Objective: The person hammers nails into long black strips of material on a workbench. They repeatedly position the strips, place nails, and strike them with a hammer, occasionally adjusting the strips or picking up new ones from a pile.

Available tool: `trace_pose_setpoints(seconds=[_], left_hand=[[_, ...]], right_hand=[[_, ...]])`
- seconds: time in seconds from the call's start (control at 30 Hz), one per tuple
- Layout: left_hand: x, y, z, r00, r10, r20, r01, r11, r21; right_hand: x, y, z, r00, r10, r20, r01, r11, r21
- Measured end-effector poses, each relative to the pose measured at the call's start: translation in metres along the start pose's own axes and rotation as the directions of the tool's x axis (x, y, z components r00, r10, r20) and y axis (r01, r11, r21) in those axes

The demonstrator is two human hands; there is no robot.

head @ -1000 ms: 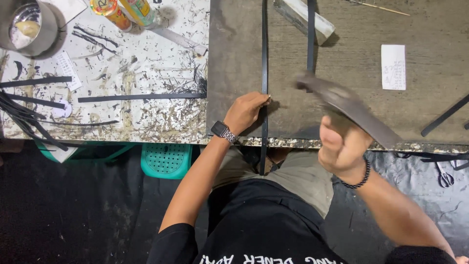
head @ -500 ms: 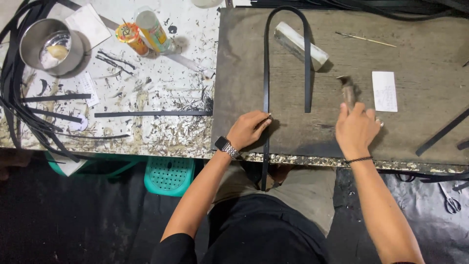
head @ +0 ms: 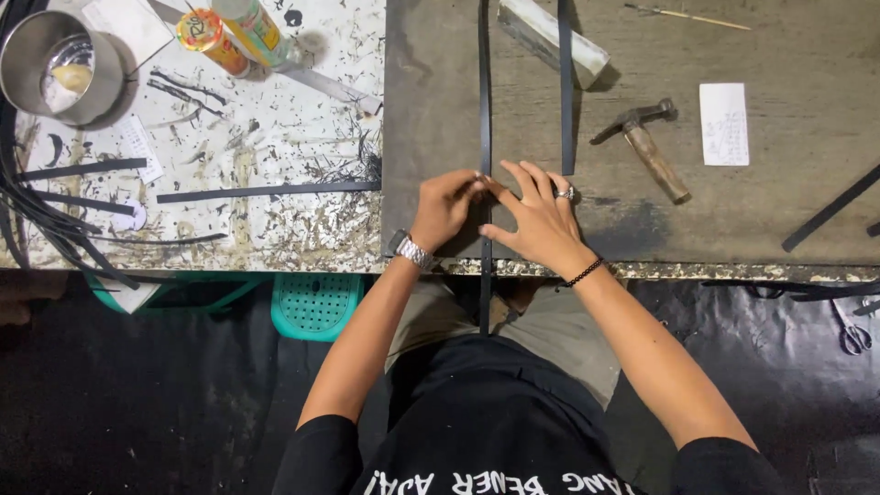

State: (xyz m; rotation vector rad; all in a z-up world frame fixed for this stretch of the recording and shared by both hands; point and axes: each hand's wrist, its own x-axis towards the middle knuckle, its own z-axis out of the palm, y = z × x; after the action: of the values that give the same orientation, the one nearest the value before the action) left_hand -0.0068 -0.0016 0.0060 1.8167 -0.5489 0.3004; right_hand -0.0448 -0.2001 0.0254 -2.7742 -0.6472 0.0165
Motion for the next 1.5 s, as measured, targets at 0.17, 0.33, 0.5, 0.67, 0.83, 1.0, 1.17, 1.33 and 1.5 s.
trace_pose_setpoints(seconds=[0.17,0.33,0.5,0.67,0.83,1.0,1.17,1.33,1.5], left_hand=[[0.009,-0.001,0.001,0.981,-0.160,-0.108,0.141,0.976,-0.169],[0.023,-0.025,-0.012,0.887,-0.330,-0.322,0.142,0.861,-0.489],[0.004,-0.004,-0.012,0.969,-0.217,-0.117,0.199,0.970,-0.142],[0.003,0.009,-0.007,0.990,-0.118,-0.081,0.111,0.991,-0.077],[0.003,0.012,-0.007,0.993,-0.087,-0.076,0.081,0.994,-0.075],[0.000,0.009,-0.006,0.995,-0.073,-0.073,0.069,0.996,-0.062],[0.001,0.013,-0.006,0.996,-0.056,-0.069,0.049,0.993,-0.105],[-0.003,0.005,-0.003,0.997,-0.041,-0.065,0.036,0.997,-0.072],[-0.011,-0.012,0.005,0.997,0.056,-0.052,-0.057,0.998,-0.026]], right_hand=[[0.001,-0.001,-0.008,1.000,0.005,-0.009,-0.005,0.999,0.039],[-0.009,-0.008,-0.018,1.000,0.014,-0.028,-0.012,0.997,0.081],[-0.013,-0.009,-0.017,1.000,0.019,-0.010,-0.018,0.992,0.127],[-0.011,-0.008,-0.014,0.999,0.013,-0.032,-0.009,0.992,0.124],[-0.012,-0.008,-0.011,0.999,0.012,-0.048,-0.006,0.993,0.122],[-0.013,-0.005,-0.006,0.998,0.016,-0.068,-0.008,0.992,0.122],[-0.012,-0.005,-0.006,0.998,0.014,-0.064,-0.006,0.993,0.121],[-0.012,-0.005,-0.004,0.997,0.010,-0.079,0.002,0.990,0.142],[-0.012,-0.008,-0.007,0.995,0.007,-0.096,0.007,0.990,0.141]])
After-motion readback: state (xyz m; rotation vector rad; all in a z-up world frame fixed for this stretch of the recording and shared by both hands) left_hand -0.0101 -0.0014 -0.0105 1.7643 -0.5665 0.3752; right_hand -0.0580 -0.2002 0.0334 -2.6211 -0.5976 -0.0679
